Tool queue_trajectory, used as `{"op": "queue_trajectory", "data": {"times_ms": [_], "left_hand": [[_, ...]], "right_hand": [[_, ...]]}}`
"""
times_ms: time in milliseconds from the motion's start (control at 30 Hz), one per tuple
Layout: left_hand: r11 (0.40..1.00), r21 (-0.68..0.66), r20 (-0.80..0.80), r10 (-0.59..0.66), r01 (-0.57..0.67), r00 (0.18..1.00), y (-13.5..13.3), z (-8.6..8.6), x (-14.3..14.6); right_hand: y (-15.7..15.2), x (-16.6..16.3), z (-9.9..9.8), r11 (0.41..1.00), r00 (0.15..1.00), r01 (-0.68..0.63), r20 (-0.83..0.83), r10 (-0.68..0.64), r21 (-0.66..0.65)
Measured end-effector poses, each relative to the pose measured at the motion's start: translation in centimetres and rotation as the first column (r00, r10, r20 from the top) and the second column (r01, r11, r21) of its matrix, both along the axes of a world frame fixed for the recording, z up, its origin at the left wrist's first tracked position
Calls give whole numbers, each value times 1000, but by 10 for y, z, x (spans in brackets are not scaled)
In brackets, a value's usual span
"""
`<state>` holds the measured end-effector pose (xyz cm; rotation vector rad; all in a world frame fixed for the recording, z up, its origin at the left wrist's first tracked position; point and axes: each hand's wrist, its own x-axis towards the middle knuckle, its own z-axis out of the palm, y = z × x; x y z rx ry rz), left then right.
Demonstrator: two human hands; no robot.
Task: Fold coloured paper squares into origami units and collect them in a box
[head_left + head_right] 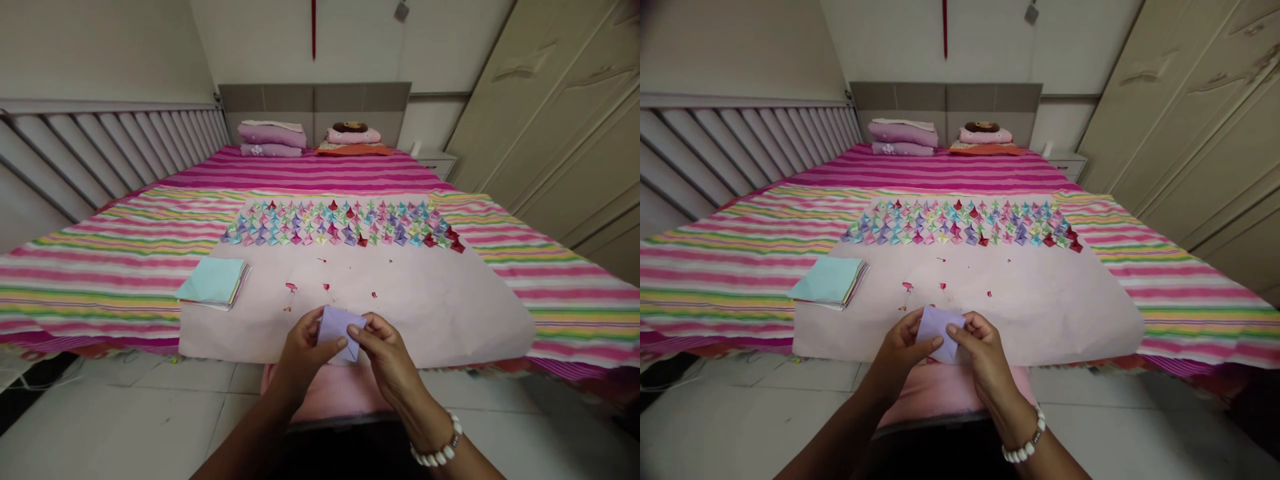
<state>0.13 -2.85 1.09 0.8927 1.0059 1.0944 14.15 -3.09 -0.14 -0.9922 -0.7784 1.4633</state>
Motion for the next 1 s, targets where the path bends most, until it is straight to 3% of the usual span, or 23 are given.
{"op": "queue_trajectory", "data": {"times_ms": [167,333,567,733,900,1000], "left_hand": [[999,-51,-35,-6,4,999,-4,-4,3],[999,-39,-139,-43,38,989,-1,-7,-3],[999,-8,-149,-34,33,988,4,-8,-9],[1000,15,-67,-23,24,998,3,-2,-8],[999,30,-190,-12,18,982,4,-3,-14],[999,27,-160,-35,40,987,4,-5,-14]], "right_hand": [[-2,-5,-3,1000,1000,3,15,-3,13],[-1,1,-3,997,987,-58,155,50,52],[4,14,-3,991,946,-97,318,64,88],[4,17,-6,992,946,-88,319,53,96],[6,15,-7,994,966,-85,251,67,62],[6,13,-6,998,977,-47,211,37,43]]}}
